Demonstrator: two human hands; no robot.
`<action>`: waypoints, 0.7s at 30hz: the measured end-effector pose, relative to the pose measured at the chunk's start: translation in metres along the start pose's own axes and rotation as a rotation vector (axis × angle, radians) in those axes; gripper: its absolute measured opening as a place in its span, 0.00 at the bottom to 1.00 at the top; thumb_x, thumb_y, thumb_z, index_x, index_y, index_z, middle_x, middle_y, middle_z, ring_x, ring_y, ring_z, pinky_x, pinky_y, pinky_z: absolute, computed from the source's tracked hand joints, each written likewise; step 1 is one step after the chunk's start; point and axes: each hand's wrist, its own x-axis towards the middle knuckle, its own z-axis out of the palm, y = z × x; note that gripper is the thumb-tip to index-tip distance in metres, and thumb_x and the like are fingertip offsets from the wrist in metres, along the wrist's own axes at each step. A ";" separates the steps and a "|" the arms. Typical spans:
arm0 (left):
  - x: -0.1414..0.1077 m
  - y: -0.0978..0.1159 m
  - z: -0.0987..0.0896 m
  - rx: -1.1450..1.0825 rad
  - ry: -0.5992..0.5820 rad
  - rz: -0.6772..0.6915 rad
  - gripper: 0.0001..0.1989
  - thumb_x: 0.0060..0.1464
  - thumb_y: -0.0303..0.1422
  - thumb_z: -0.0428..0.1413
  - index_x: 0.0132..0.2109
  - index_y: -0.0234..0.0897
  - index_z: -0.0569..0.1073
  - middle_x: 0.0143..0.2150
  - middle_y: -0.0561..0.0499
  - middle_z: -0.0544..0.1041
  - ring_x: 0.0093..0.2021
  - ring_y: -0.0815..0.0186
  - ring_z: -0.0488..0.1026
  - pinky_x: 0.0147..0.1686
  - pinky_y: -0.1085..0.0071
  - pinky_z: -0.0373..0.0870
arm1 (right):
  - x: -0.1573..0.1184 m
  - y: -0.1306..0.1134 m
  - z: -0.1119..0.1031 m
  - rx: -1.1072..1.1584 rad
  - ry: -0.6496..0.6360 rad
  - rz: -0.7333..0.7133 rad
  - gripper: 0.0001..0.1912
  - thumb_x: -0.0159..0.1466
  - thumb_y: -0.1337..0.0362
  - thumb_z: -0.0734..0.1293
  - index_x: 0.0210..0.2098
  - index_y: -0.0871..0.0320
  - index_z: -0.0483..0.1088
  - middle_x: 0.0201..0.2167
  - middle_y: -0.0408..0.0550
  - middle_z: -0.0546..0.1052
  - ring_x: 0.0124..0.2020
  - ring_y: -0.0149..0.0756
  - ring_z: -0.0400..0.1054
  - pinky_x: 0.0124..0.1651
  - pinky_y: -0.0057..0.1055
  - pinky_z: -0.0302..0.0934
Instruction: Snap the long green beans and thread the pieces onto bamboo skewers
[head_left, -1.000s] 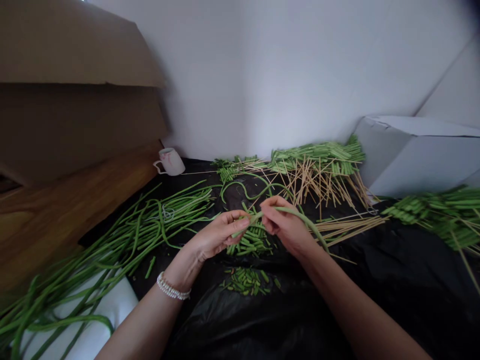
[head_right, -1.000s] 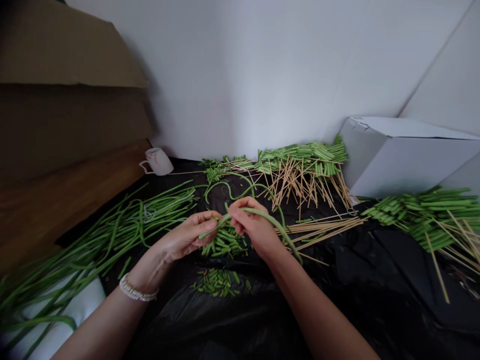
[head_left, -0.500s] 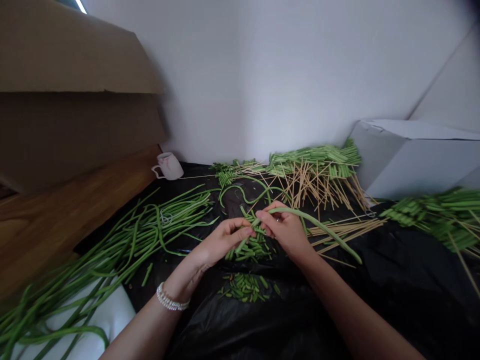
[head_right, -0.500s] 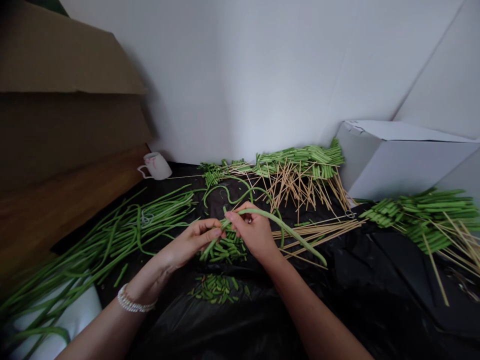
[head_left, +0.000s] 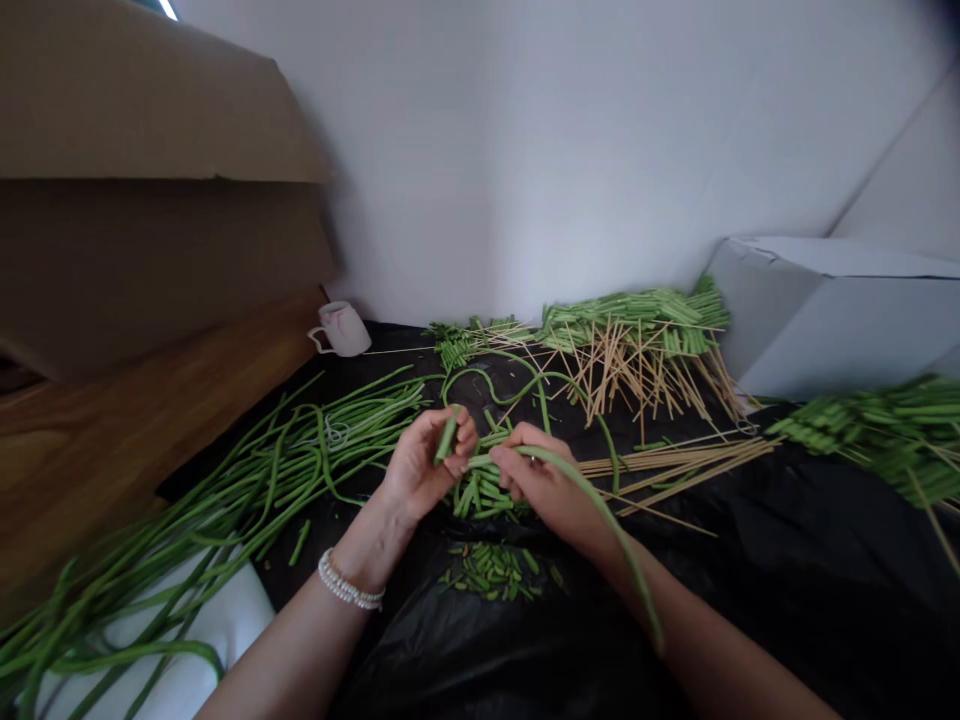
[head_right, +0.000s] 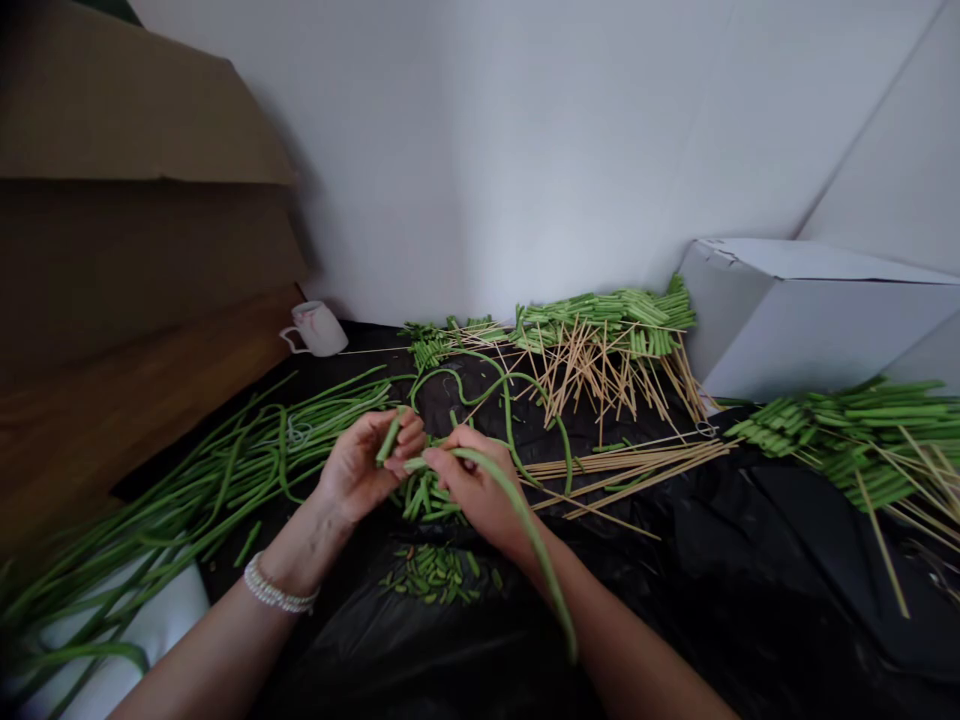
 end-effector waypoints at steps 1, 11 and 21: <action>-0.001 -0.004 0.000 0.096 0.008 -0.023 0.10 0.58 0.33 0.53 0.31 0.32 0.68 0.23 0.54 0.63 0.19 0.76 0.60 0.15 0.82 0.50 | 0.002 0.000 -0.003 0.032 -0.004 0.031 0.12 0.63 0.57 0.65 0.26 0.55 0.65 0.19 0.38 0.70 0.19 0.27 0.62 0.24 0.25 0.55; -0.007 -0.015 0.009 0.497 -0.059 -0.086 0.12 0.56 0.38 0.60 0.36 0.35 0.66 0.23 0.56 0.70 0.16 0.82 0.49 0.17 0.81 0.39 | 0.010 0.004 -0.013 0.173 -0.018 0.092 0.11 0.60 0.55 0.68 0.31 0.55 0.65 0.14 0.33 0.63 0.15 0.25 0.56 0.19 0.23 0.49; -0.013 -0.012 0.014 0.682 -0.174 -0.242 0.17 0.57 0.46 0.56 0.39 0.34 0.70 0.22 0.51 0.74 0.15 0.77 0.54 0.15 0.77 0.40 | 0.017 0.009 -0.019 0.440 0.096 0.102 0.15 0.57 0.53 0.72 0.29 0.57 0.68 0.16 0.36 0.69 0.13 0.22 0.57 0.16 0.21 0.48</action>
